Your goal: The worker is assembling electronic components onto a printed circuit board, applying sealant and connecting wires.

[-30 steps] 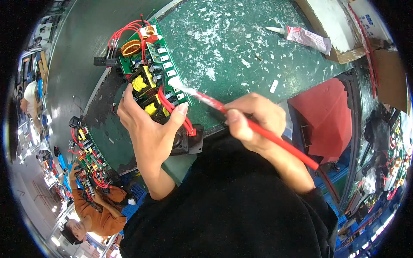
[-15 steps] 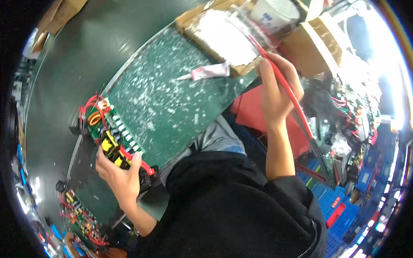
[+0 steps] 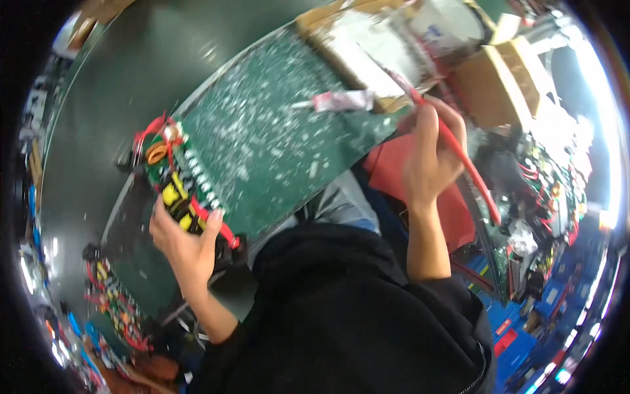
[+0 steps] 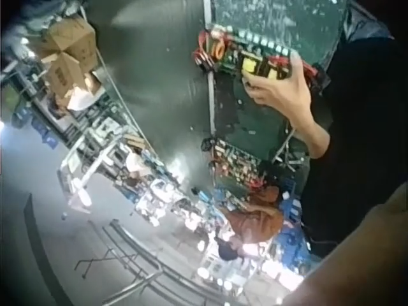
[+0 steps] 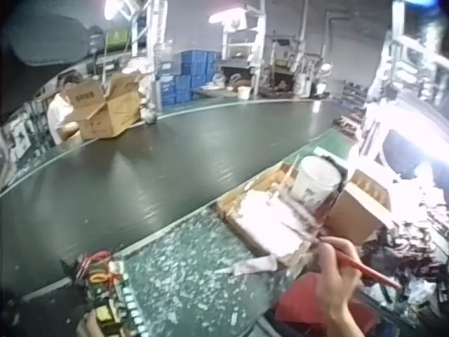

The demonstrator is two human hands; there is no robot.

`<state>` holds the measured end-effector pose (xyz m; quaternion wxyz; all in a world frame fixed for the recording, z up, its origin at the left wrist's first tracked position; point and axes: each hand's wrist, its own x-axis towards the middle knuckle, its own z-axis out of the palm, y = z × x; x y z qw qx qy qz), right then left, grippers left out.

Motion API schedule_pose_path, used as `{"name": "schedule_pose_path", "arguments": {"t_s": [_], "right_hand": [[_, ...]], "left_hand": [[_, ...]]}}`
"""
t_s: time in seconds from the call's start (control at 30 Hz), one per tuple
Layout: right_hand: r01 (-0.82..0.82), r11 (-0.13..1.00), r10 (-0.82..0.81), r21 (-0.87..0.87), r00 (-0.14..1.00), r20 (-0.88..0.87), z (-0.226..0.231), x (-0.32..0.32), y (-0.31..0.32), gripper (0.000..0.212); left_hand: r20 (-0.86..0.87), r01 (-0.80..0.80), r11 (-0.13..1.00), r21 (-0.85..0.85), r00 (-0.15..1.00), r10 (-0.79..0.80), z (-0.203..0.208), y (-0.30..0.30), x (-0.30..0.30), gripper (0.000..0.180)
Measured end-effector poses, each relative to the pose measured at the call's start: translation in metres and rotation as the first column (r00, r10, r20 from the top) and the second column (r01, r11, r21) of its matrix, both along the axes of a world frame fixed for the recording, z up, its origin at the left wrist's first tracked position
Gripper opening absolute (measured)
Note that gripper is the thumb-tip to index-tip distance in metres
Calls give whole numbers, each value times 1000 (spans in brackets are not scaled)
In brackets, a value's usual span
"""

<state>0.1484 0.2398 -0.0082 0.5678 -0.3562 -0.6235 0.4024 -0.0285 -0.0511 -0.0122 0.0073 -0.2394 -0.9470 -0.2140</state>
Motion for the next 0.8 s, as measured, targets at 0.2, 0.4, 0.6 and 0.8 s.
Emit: {"name": "schedule_pose_path", "arguments": {"t_s": [0.2, 0.4, 0.6, 0.8], "right_hand": [[-574, 818, 575, 37, 816, -49, -46, -13, -121, 15], [-676, 732, 666, -85, 736, -122, -69, -24, -138, 11], [-713, 699, 711, -55, 701, -51, -66, -23, -137, 11], [-641, 767, 636, -35, 766, -99, -67, -17, -134, 20]], "left_hand": [[33, 45, 999, -14, 998, -44, 4, 15, -5, 110], [54, 53, 999, -7, 997, -53, 6, 9, -4, 108], [67, 68, 997, 27, 995, -70, 4, 6, -5, 108], [65, 63, 997, 35, 996, -65, 4, 4, -5, 108]]}}
